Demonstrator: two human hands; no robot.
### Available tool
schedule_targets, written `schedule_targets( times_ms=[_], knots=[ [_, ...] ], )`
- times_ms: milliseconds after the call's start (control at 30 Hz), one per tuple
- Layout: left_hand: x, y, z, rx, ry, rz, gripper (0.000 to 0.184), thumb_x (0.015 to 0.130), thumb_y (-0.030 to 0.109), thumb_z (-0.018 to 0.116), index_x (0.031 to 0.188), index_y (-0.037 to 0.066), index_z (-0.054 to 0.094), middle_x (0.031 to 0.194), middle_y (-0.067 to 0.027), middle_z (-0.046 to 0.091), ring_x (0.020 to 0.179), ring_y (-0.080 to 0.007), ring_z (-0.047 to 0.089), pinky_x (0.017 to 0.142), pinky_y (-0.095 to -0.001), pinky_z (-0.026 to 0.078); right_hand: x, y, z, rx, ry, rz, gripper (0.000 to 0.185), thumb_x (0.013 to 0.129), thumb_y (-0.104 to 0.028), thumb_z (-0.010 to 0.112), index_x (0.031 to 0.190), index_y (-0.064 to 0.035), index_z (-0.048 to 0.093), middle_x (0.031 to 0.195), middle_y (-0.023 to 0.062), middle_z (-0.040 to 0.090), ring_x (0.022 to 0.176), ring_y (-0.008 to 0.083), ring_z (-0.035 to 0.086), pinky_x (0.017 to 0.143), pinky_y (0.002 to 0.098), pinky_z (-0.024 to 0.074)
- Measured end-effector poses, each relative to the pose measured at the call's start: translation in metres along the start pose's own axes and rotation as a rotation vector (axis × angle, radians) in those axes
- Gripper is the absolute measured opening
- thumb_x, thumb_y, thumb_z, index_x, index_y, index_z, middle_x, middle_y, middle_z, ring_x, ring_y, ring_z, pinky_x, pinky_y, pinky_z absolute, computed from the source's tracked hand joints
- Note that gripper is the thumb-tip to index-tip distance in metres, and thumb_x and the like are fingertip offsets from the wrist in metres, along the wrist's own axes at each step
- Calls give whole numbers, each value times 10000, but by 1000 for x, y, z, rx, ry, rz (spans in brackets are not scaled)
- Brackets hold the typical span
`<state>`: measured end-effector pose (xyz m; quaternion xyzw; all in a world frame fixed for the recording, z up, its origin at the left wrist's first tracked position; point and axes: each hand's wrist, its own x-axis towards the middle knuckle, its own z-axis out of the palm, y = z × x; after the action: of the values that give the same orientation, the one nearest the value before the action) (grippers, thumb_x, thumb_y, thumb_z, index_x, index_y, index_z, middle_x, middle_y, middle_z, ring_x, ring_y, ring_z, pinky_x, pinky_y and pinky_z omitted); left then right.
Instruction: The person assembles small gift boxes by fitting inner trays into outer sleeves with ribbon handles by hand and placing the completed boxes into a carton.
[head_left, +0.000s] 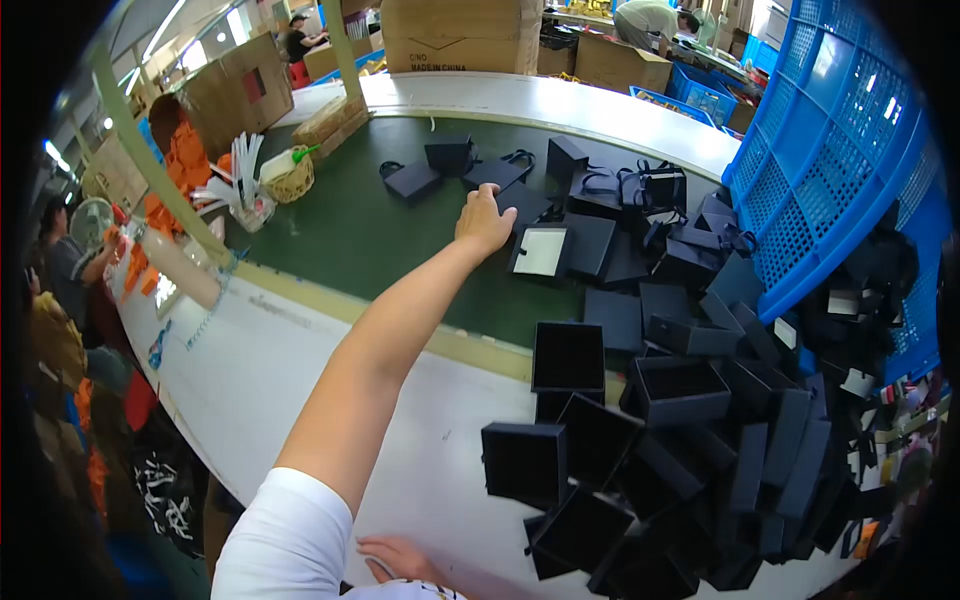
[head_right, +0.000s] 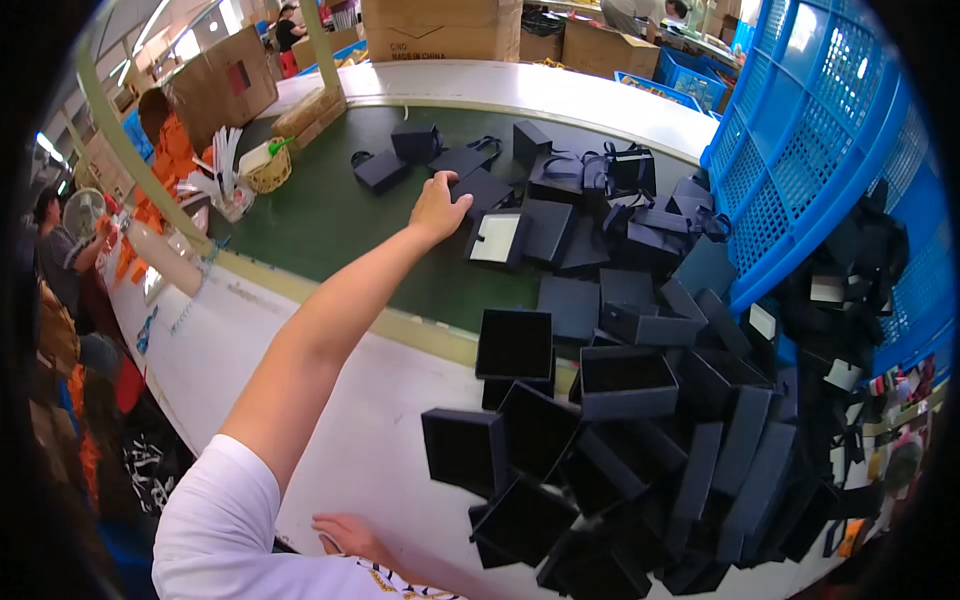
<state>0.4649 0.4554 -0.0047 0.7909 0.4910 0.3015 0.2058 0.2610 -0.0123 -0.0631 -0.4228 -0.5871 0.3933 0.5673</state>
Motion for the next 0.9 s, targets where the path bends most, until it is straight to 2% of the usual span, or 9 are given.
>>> schedule_targets(
  times_ms=[100,133,233,267,467,700,800,833,900],
  knots=[
    [29,8,6,168,-204,-26,806,858,332,761,1525,87,381,1385,-205,561,1263,-404,588,1073,-473,489,-10,27,30,99,126,-9,187,862,43,722,1036,-24,734,1070,142,743,995,291,731,897,363,585],
    [32,9,12,237,-275,-52,941,797,389,802,1576,151,331,1414,-203,534,1296,-405,560,1091,-482,479,-12,32,36,95,150,-9,145,859,43,733,982,-32,749,1053,132,750,990,271,737,890,344,588],
    [37,-1,43,421,-329,-55,959,762,461,807,1572,229,348,1437,-205,505,1338,-407,519,1089,-513,470,-17,41,39,82,89,12,152,858,38,741,992,-32,746,1059,123,750,984,269,738,883,340,590],
    [41,-7,51,311,-292,-98,939,762,458,798,1569,278,352,1437,-200,493,1339,-407,505,1076,-528,466,-18,39,41,78,90,28,151,858,35,744,994,-32,745,1060,121,750,982,268,738,883,339,590],
    [-44,13,-44,178,-113,217,762,810,384,770,1483,166,485,1388,-198,518,1254,-396,544,1040,-473,480,-11,23,19,44,52,-29,199,885,14,720,1075,-48,717,1105,144,721,1019,291,716,897,365,574],
    [-258,-5,-198,66,145,278,786,745,236,843,1422,65,484,1354,-202,507,1255,-388,515,1071,-442,428,1,-16,-4,-202,-107,-97,193,880,-25,624,1053,41,675,1083,205,681,1060,377,641,972,464,508],
    [-371,-22,-216,305,125,95,896,713,341,894,1452,85,458,1428,-221,457,1271,-409,497,1051,-473,427,1,-17,-5,-287,-166,-179,176,855,-30,620,1008,41,669,1070,223,676,1033,385,641,940,471,502],
    [-405,-26,-219,453,17,21,964,702,457,894,1477,102,444,1482,-230,415,1275,-419,492,1014,-497,434,0,-16,-2,-338,-131,-265,189,828,-36,624,997,37,668,1046,214,676,995,380,641,903,464,502],
    [-456,-22,-227,521,-175,-67,895,742,487,859,1465,115,484,1492,-238,423,1267,-414,503,1014,-497,422,-2,-30,-7,-455,-260,-237,242,791,-25,639,1024,17,688,1058,157,671,952,338,633,822,432,493]
  ],
)
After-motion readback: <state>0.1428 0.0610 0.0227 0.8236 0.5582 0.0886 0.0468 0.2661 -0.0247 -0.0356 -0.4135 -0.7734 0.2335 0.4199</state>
